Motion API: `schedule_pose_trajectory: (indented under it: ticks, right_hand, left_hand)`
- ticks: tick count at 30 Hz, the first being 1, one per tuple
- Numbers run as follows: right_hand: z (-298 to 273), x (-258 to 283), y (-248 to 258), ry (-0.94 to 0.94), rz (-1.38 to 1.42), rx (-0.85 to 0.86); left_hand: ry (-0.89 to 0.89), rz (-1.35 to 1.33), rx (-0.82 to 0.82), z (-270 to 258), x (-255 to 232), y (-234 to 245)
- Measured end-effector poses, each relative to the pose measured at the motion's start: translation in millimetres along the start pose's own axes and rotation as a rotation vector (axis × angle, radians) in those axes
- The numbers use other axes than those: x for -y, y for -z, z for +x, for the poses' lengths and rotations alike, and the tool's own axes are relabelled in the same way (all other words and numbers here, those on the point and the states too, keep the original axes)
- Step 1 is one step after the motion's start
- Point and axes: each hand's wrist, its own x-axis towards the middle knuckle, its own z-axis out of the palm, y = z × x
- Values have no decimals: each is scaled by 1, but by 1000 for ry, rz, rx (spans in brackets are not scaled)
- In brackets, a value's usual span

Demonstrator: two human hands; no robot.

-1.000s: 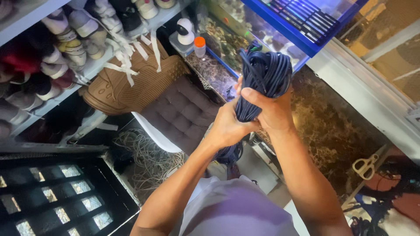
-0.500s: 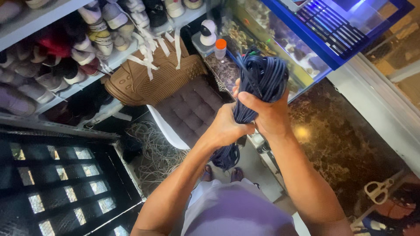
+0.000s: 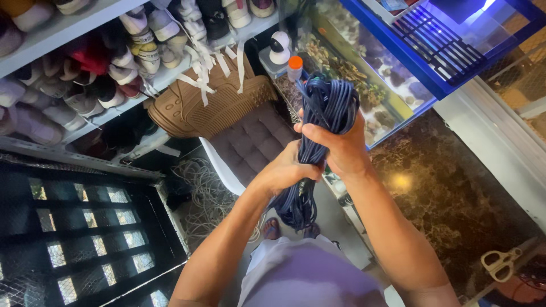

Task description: The person coils a long black cable by hand, forming loops and securing the bundle with a white tie. The hands manipulate the cable repeatedly to create a neat coil and fasten it.

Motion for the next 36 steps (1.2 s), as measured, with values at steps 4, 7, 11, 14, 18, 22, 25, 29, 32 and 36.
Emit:
schedule_pose_trajectory:
  ticks: [4, 7, 11, 14, 18, 22, 25, 29, 32, 36]
  right_hand:
    - [-1, -2, 3, 16, -40, -66]
    - [-6, -4, 7, 26, -55, -74]
    - [-7, -6, 10, 10, -162, -98]
    - [-6, -7, 8, -40, -93, -53]
    - [-1, -3, -3, -28, -44, 171]
    - [0, 2, -21, -23, -36, 351]
    - [1, 4, -33, -52, -13, 511]
    - [5, 3, -40, -47, 66, 610]
    - [10, 0, -37, -142, 68, 663]
    - [4, -25, -39, -133, -187, 759]
  left_hand:
    - [-1, 77, -61, 8, 3, -9]
    - [-79, 126, -87, 10, 8, -14]
    - [-218, 226, -134, 9, 13, -18]
    - [-230, 143, -170, 4, 19, -21]
    - [-235, 117, -257, -8, 17, -18]
    - [-183, 100, -376, -34, 4, -10]
    - [-124, 51, -439, -58, -5, -5]
    - [-180, 77, -544, -80, -14, 2]
    - [-171, 92, -668, -93, -15, 6]
    - [-238, 158, -784, -98, -16, 4]
